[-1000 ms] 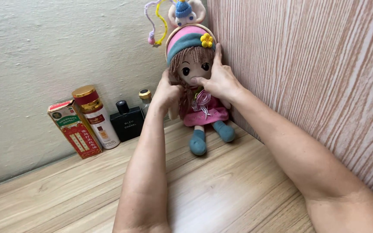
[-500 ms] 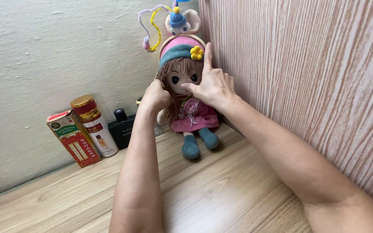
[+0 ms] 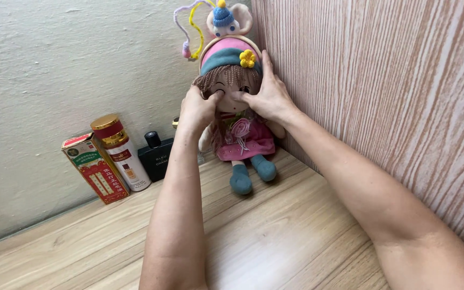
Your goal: Organizing various cosmetic and personal care products on a tabletop, including interaction with plush toys.
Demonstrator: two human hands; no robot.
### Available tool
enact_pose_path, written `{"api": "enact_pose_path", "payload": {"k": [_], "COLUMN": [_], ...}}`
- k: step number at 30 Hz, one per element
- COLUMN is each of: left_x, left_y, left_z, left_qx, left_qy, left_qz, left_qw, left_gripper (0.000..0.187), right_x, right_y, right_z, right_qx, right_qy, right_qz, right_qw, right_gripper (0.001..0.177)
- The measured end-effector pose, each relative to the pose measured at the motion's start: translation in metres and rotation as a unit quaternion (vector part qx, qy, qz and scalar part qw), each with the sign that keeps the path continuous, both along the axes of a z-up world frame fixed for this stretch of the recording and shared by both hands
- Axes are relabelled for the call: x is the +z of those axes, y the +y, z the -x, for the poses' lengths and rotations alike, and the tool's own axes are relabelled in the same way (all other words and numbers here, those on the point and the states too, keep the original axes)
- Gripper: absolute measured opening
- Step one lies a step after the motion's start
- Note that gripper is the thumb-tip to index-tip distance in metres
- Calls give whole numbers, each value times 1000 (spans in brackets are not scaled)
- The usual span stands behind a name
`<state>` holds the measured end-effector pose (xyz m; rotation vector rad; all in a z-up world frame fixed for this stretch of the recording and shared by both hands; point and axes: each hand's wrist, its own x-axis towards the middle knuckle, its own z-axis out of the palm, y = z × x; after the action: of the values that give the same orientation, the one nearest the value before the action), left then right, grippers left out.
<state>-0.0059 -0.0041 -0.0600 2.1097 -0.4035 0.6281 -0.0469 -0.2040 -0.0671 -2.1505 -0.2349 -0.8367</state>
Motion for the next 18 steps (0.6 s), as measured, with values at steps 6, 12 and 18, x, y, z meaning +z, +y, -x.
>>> {"api": "enact_pose_path", "payload": {"k": [6, 12, 18], "left_x": [3, 12, 0], "left_y": [-8, -12, -12], "left_z": [21, 44, 20], "left_qx": [7, -15, 24], "left_qy": [24, 2, -14], "left_qz": [39, 80, 53], "left_qw": [999, 997, 998], "left_gripper": [46, 38, 41], "right_x": [21, 14, 22], "right_y": [12, 2, 15], "right_z": [31, 17, 37], "right_qx": [-55, -83, -93], "right_qy": [28, 34, 58], "right_qz": [3, -23, -28], "right_qw": [998, 996, 994], "right_gripper": [121, 113, 111]}}
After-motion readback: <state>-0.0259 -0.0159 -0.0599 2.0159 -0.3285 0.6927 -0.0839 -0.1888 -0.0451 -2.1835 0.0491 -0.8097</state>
